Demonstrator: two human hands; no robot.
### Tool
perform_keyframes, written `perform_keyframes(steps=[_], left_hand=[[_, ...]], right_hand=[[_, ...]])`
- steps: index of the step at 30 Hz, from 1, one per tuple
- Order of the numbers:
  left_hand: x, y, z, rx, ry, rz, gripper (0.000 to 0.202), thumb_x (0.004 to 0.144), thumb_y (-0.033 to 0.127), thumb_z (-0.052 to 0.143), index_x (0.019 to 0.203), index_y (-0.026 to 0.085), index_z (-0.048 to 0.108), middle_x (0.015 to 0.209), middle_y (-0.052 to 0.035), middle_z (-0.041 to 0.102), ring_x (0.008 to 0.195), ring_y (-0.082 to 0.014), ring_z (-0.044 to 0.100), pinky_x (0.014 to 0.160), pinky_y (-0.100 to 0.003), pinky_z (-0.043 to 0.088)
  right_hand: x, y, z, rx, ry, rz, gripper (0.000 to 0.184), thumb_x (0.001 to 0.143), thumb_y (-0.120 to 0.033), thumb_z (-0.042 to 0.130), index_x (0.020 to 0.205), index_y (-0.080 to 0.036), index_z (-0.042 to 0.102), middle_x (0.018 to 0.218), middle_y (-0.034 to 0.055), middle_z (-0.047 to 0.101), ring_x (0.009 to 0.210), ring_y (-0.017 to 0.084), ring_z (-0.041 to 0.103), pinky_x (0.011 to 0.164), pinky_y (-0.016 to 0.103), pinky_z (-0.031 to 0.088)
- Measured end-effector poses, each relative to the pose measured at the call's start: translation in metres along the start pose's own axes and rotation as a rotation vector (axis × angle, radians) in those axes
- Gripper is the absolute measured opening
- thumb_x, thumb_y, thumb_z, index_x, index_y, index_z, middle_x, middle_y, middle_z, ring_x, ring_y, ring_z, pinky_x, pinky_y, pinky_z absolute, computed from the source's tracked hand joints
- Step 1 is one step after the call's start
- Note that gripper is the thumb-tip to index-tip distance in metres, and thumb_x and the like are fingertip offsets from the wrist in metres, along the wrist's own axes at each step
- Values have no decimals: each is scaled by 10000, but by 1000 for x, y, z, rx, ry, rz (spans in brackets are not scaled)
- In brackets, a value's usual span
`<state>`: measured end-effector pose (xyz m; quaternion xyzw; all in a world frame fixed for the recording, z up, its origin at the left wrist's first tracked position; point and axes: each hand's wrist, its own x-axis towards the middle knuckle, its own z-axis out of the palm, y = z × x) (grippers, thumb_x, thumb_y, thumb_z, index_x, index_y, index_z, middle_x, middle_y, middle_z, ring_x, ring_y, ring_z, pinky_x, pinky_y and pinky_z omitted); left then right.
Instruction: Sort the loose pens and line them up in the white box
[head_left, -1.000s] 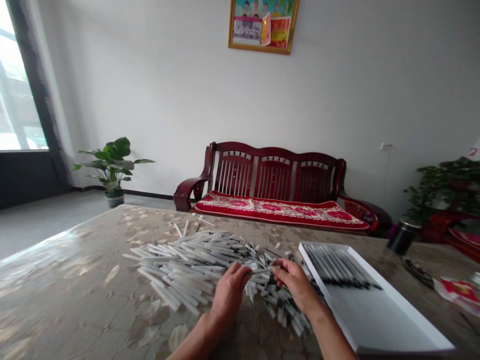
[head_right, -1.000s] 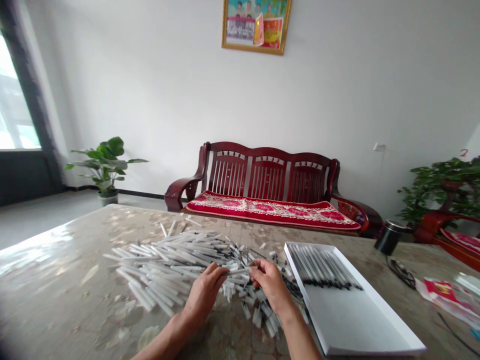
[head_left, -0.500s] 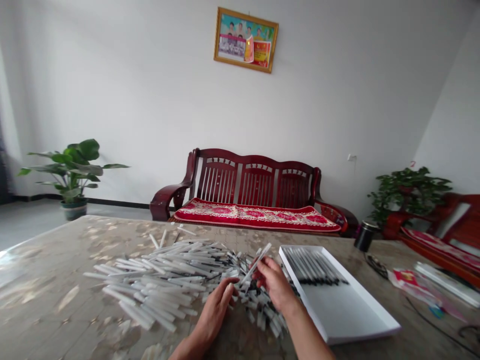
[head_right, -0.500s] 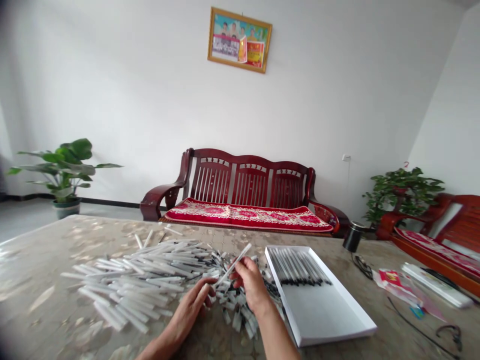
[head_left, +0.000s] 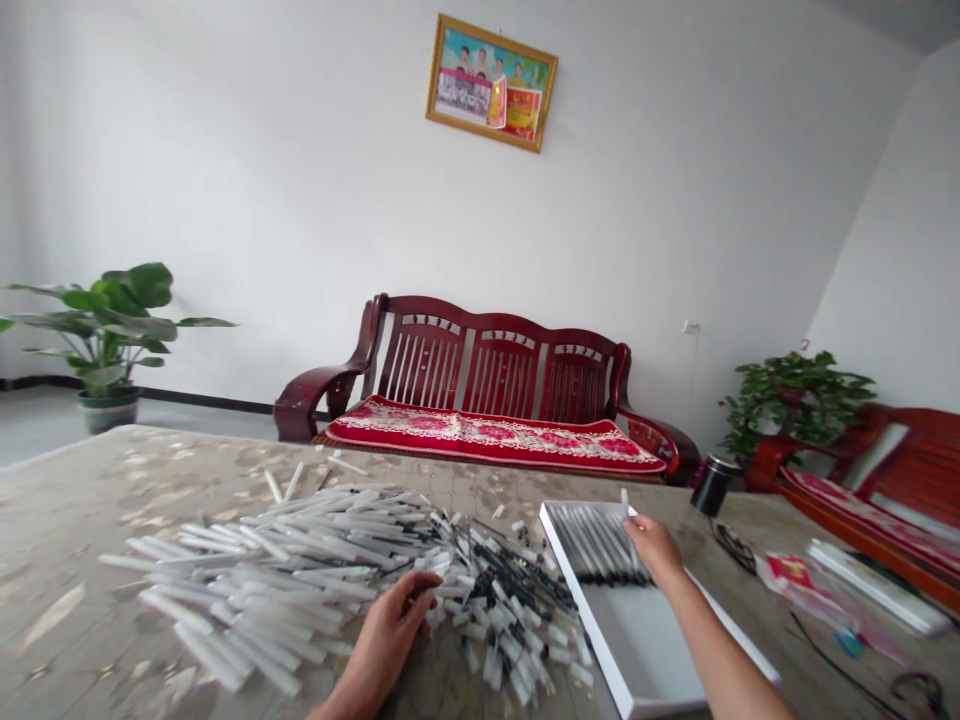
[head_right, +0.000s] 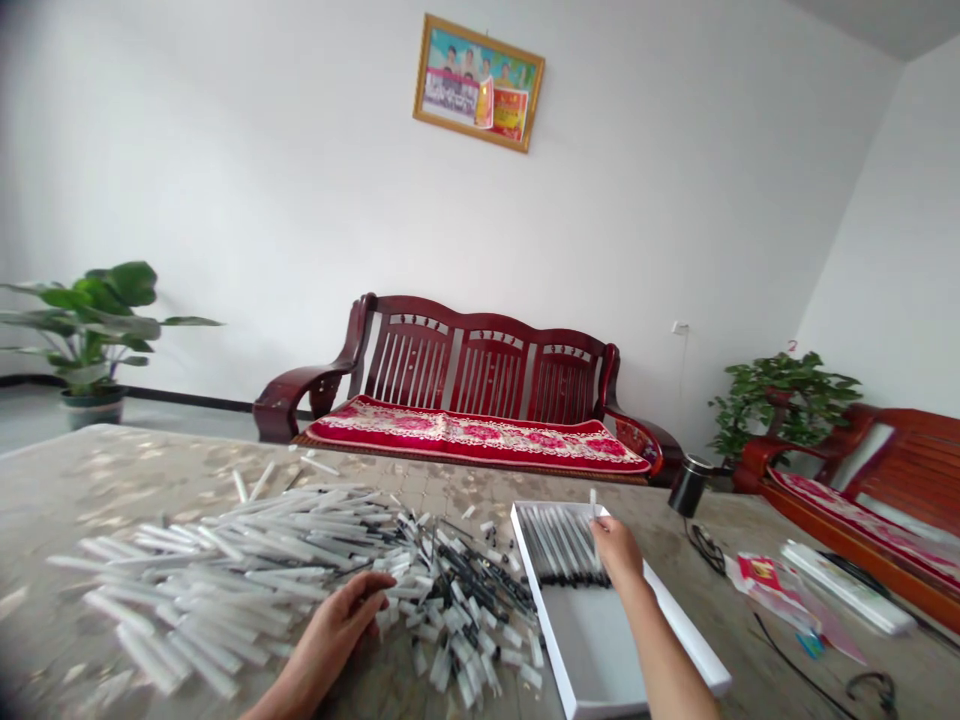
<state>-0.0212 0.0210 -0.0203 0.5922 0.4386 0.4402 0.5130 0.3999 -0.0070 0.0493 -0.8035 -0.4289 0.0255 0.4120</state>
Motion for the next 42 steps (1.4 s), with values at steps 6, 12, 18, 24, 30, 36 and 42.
perform_keyframes(steps=[6, 12, 18, 24, 30, 36, 42], left_hand=[[2, -1, -2, -2, 29, -22, 482, 672, 614, 607, 894, 193, 684, 659, 3, 649, 513, -145, 541, 451, -235, 362], [1, 3, -3, -17, 45, -48, 466, 662, 595, 613, 881, 190, 684, 669, 8, 640, 499, -129, 526, 439, -223, 338], [1, 2, -1, -35, 39, -41, 430, 689, 543, 588, 891, 173, 672, 685, 3, 637, 492, -120, 515, 437, -222, 323], [-2, 6, 0, -44, 77, 5, 342, 713, 444, 572, 873, 161, 677, 681, -8, 645, 524, -136, 548, 481, -236, 363], [-2, 10, -2, -241, 203, -37, 294, 683, 377, 591, 864, 158, 670, 663, 7, 616, 495, -113, 516, 442, -215, 332], [2, 12, -9, -483, 364, -72, 252, 684, 332, 602, 869, 165, 636, 664, 25, 600, 440, -81, 453, 399, -198, 297], [10, 9, -10, -607, 417, -112, 189, 708, 286, 601, 860, 174, 604, 637, 34, 595, 406, -74, 438, 384, -191, 292]], right_hand=[[28, 35, -11, -356, -97, 127, 138, 715, -300, 630, 691, -219, 739, 851, 147, 760, 922, 333, 703, 720, 360, 475], [33, 43, 1, -518, -151, 127, 179, 780, -278, 601, 800, -200, 761, 940, 180, 749, 919, 344, 703, 702, 377, 478], [30, 41, -2, -571, -143, 114, 290, 861, -307, 512, 977, -193, 752, 995, 188, 742, 920, 346, 702, 674, 375, 473], [11, -18, 28, -431, -144, -136, 366, 887, -281, 431, 1096, -214, 724, 1108, 111, 733, 1013, 262, 677, 801, 302, 478], [-66, -136, 104, -151, -433, -552, 309, 839, -222, 496, 1028, -207, 740, 1042, 57, 746, 985, 200, 674, 868, 262, 477], [-114, -212, 180, -242, -477, -611, 265, 863, -190, 536, 1033, -233, 734, 1076, 50, 723, 999, 171, 660, 848, 224, 455], [-115, -238, 215, -423, -454, -590, 241, 868, -206, 572, 1057, -236, 718, 1135, 94, 679, 1063, 216, 626, 844, 283, 451]])
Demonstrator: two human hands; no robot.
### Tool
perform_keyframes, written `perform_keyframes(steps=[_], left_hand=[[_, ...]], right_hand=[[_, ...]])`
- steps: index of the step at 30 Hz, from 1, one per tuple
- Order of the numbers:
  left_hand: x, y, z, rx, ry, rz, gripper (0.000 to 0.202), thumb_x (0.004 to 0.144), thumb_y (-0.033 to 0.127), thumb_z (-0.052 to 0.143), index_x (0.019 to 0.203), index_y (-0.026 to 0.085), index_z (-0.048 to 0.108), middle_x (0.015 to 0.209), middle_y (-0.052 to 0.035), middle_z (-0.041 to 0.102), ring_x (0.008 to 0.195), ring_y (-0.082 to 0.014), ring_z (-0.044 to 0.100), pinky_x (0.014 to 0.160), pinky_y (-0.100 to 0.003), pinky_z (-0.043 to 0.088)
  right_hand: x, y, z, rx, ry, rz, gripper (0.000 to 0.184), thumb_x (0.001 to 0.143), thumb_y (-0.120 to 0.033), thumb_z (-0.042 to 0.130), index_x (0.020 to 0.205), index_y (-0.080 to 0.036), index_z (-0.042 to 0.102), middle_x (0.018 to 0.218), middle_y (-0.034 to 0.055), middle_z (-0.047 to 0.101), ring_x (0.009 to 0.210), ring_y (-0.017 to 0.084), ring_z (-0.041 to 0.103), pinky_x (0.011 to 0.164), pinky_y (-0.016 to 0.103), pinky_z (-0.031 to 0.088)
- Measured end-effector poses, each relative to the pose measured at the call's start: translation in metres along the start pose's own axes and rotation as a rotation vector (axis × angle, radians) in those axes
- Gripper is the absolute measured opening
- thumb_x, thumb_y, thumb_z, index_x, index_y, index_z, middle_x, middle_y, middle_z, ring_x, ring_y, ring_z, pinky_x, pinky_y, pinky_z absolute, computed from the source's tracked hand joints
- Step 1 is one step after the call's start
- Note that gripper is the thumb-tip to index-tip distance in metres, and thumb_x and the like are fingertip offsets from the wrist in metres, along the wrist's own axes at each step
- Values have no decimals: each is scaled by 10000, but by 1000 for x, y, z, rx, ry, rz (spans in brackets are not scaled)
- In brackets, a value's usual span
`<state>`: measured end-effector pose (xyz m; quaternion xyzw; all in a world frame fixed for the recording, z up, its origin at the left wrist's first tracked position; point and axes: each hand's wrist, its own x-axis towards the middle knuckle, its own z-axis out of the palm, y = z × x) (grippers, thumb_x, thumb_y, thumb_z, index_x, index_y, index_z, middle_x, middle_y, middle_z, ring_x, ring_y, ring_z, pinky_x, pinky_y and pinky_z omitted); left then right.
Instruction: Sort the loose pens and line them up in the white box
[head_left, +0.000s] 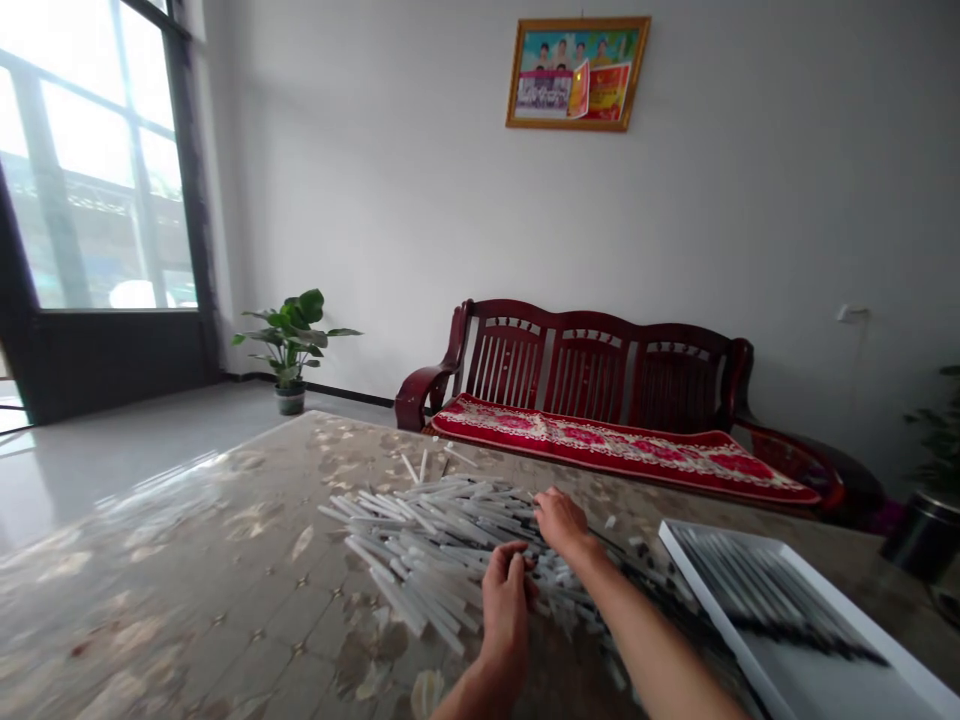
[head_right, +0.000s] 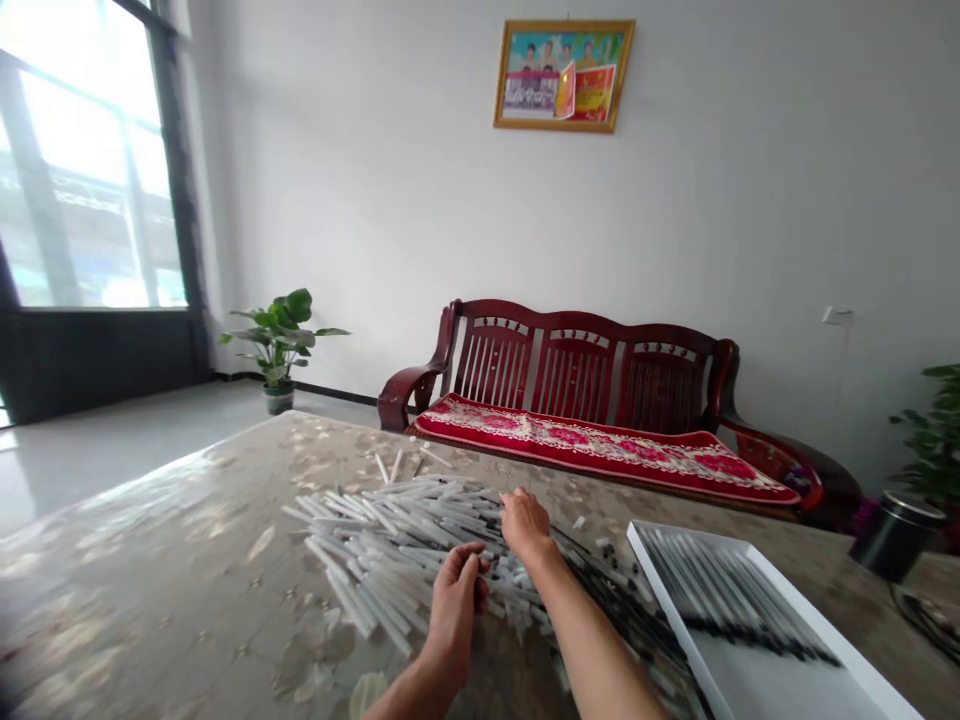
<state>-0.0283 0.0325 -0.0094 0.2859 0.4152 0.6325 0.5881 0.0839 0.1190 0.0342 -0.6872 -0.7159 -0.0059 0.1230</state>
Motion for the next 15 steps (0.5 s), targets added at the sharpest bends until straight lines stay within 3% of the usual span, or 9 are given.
perform_keyframes(steps=[8, 15], left_hand=[[2, -2, 0, 14, -10, -37, 150, 716, 252, 628, 846, 178, 611, 639, 29, 615, 409, -79, 470, 386, -191, 320], [-2, -2, 2, 46, -64, -51, 341, 670, 362, 715, 937, 166, 634, 723, -8, 651, 503, -119, 565, 430, -214, 384]], right_hand=[[-11, 2, -3, -57, -1, 1, 123, 866, -201, 611, 957, -210, 693, 1067, 81, 697, 1061, 211, 620, 819, 272, 423], [-63, 11, -23, 23, 37, 40, 130, 928, -236, 531, 959, -222, 656, 986, 49, 739, 942, 183, 679, 722, 241, 406]])
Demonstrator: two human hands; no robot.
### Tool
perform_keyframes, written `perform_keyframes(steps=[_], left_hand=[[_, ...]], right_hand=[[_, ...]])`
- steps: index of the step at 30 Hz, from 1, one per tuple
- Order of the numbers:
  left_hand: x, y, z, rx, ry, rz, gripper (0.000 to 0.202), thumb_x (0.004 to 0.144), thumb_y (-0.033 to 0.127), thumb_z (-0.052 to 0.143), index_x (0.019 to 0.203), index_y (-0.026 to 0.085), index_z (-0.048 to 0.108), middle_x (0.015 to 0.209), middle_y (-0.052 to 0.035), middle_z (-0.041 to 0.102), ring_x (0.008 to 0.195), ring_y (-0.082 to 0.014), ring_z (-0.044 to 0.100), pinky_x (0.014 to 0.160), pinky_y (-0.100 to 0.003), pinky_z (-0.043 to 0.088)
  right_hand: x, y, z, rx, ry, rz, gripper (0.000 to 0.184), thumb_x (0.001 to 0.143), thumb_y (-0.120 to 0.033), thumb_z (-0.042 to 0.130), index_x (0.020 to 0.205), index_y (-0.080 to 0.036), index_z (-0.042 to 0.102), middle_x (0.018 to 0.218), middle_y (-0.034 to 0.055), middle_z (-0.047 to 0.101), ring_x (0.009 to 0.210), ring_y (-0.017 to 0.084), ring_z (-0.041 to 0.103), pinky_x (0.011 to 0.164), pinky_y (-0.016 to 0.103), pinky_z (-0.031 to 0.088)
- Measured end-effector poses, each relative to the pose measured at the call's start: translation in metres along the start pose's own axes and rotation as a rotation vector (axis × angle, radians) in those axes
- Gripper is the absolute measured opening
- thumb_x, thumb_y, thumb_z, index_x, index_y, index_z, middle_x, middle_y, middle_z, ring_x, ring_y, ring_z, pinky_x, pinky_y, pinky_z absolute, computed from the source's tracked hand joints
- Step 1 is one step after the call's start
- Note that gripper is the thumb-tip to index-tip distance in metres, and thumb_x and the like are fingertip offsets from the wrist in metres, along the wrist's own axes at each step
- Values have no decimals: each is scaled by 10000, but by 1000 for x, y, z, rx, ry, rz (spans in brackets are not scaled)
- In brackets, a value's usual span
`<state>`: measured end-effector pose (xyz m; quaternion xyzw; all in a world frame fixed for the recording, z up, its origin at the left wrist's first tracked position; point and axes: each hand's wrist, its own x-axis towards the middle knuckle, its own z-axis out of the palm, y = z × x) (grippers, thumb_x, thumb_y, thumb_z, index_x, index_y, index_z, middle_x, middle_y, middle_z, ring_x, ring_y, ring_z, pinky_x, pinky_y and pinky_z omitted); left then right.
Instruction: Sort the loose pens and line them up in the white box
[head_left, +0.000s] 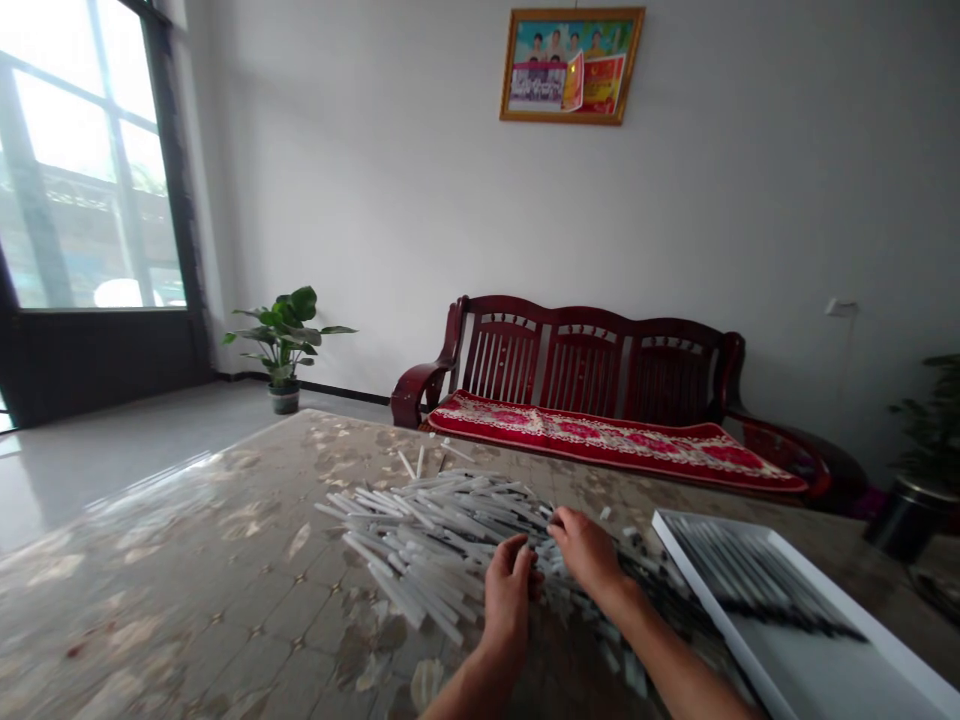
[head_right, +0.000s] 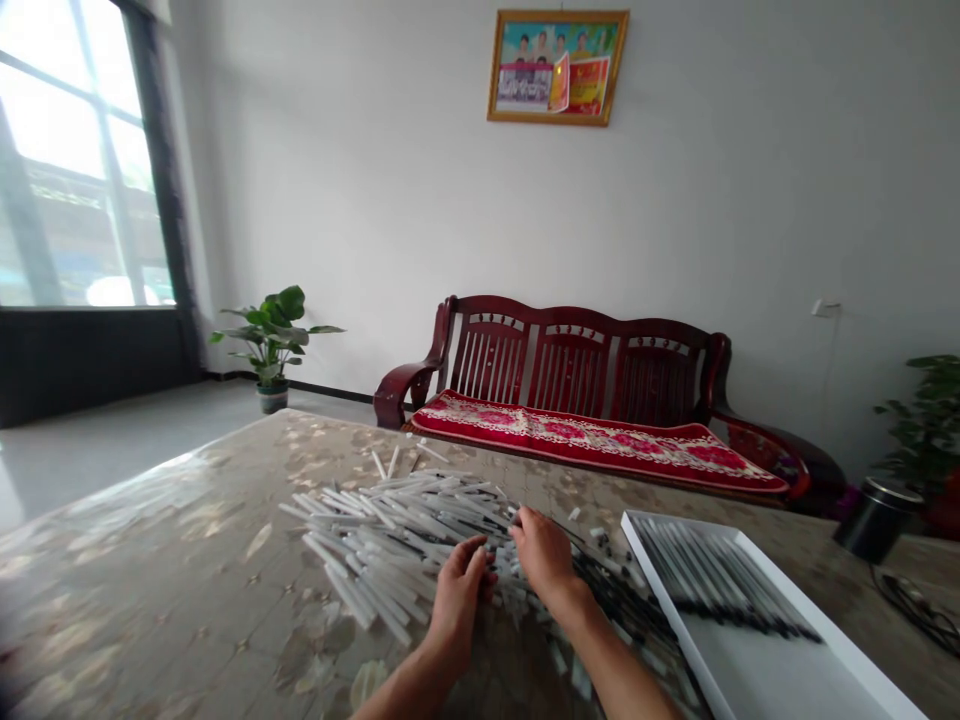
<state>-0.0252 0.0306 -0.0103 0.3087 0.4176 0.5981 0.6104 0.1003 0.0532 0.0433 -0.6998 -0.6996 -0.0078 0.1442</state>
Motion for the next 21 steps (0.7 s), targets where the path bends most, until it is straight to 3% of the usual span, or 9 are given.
perform_keyframes(steps=[3, 9, 16, 21], left_hand=[[-7, 2, 3, 30, -69, 11, 404, 655, 456, 715, 929, 168, 645, 783, -20, 666, 579, -135, 594, 469, -221, 417], [-19, 3, 8, 113, -113, 16, 350, 653, 501, 701, 685, 176, 574, 582, 36, 539, 571, -128, 552, 458, -201, 377], [-13, 2, 2, 66, -7, -46, 363, 666, 519, 700, 715, 199, 536, 677, 5, 621, 632, -180, 638, 527, -265, 489], [-13, 2, 4, -31, -38, -110, 288, 761, 463, 654, 809, 204, 538, 783, -45, 697, 647, -195, 683, 573, -298, 529]], right_hand=[[-35, 3, -1, 93, 14, -40, 138, 924, -220, 525, 935, -235, 662, 952, 31, 750, 915, 189, 696, 700, 240, 405], [-82, 13, 1, 185, 41, -70, 207, 950, -222, 461, 900, -244, 660, 893, 21, 748, 853, 187, 704, 674, 243, 405], [-65, 54, -8, 126, 73, 115, 189, 878, -159, 531, 960, -240, 681, 1024, 21, 722, 959, 169, 670, 757, 230, 417], [-47, 63, -10, -45, 39, 149, 172, 911, -230, 526, 961, -234, 690, 1047, 41, 692, 926, 182, 671, 695, 247, 407]])
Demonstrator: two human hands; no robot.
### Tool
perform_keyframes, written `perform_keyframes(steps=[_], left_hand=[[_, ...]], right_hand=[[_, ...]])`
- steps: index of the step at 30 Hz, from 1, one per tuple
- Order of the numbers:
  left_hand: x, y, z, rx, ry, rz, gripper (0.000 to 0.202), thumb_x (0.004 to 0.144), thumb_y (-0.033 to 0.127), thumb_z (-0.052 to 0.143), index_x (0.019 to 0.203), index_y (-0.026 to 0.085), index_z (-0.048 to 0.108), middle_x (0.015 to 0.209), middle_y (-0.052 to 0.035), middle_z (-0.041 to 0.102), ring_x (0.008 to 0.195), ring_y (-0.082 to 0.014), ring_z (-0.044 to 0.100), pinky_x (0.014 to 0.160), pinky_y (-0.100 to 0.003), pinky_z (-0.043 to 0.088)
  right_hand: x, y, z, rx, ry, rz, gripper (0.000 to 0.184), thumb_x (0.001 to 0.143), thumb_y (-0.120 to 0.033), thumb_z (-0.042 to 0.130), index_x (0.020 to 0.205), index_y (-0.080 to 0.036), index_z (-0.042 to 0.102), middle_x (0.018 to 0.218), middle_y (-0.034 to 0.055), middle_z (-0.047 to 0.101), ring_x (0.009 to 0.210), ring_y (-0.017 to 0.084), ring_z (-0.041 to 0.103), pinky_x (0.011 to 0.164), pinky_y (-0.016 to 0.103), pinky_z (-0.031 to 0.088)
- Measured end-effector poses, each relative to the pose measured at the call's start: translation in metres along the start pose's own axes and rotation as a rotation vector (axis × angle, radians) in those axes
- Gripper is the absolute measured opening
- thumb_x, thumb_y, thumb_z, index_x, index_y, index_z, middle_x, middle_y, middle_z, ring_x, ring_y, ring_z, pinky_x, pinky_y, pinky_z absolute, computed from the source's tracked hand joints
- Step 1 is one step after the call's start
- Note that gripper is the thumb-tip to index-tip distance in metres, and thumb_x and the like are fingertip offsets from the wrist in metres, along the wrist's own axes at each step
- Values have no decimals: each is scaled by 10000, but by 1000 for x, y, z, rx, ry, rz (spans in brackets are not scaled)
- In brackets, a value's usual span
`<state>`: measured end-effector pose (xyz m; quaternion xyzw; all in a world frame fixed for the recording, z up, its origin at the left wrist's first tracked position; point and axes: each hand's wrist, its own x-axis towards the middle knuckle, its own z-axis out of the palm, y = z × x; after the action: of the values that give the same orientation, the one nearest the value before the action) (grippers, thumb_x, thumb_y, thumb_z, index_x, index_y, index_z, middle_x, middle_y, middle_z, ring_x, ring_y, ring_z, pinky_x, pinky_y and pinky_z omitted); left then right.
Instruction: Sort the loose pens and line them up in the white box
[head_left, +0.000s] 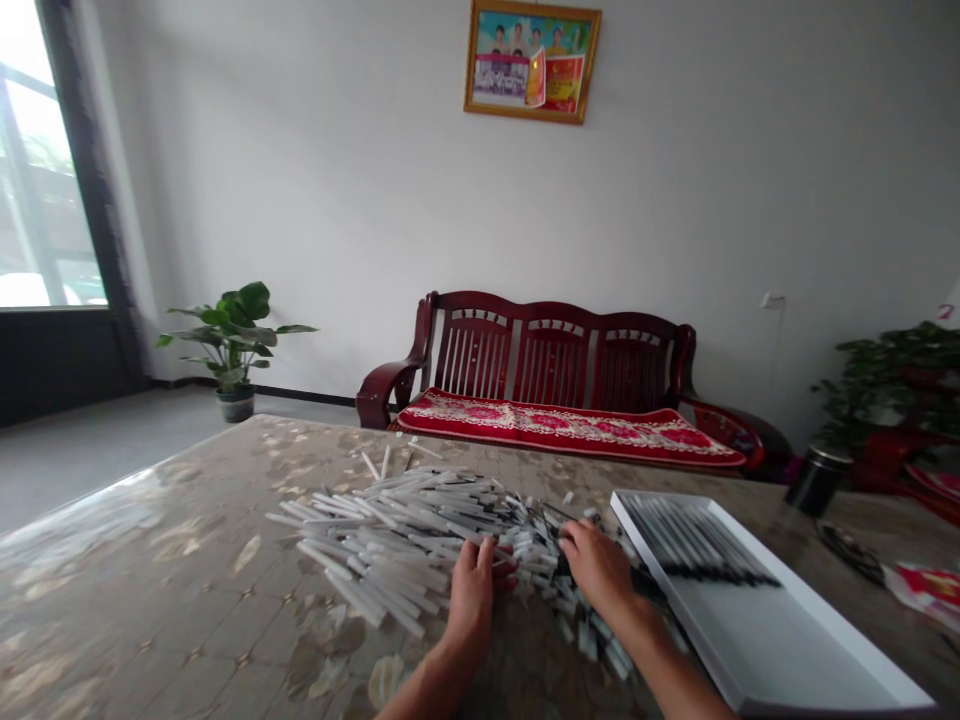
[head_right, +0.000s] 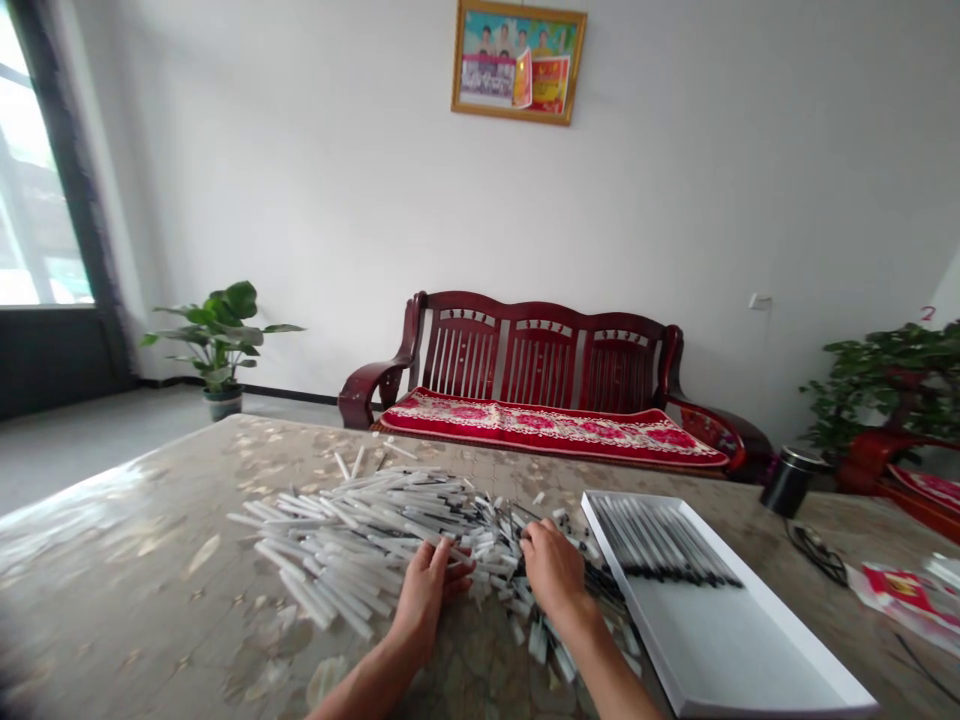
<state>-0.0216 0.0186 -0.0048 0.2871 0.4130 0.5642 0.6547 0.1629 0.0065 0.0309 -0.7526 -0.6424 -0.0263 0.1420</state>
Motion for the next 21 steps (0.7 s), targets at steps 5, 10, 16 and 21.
perform_keyframes(steps=[5, 10, 16, 21], left_hand=[[-2, 0, 1, -30, -4, -22, 305, 784, 477, 649, 866, 209, 526, 797, -50, 703, 657, -209, 705, 555, -297, 533], [3, -4, 2, -50, -3, 46, 406, 672, 410, 781, 900, 204, 517, 779, -30, 693, 618, -195, 700, 544, -284, 543], [8, -3, -2, -97, -3, 57, 385, 666, 438, 790, 810, 187, 537, 766, -42, 710, 688, -213, 728, 578, -281, 565], [5, 6, -2, -212, 33, 50, 324, 722, 391, 775, 790, 182, 537, 797, -62, 729, 758, -217, 744, 654, -296, 599]], right_hand=[[8, -8, 2, -12, -12, 24, 159, 913, -296, 543, 947, -240, 688, 1026, 36, 699, 930, 178, 671, 684, 238, 403], [13, -19, 7, -90, -42, -25, 168, 903, -289, 547, 887, -220, 699, 1004, 66, 715, 923, 193, 677, 705, 244, 419], [7, -19, 4, -62, 19, -2, 189, 926, -241, 496, 897, -206, 679, 984, 72, 713, 882, 186, 679, 677, 240, 410], [-23, -2, -1, 185, 77, -76, 196, 916, -252, 487, 796, -224, 641, 885, 22, 700, 825, 170, 662, 695, 239, 407]])
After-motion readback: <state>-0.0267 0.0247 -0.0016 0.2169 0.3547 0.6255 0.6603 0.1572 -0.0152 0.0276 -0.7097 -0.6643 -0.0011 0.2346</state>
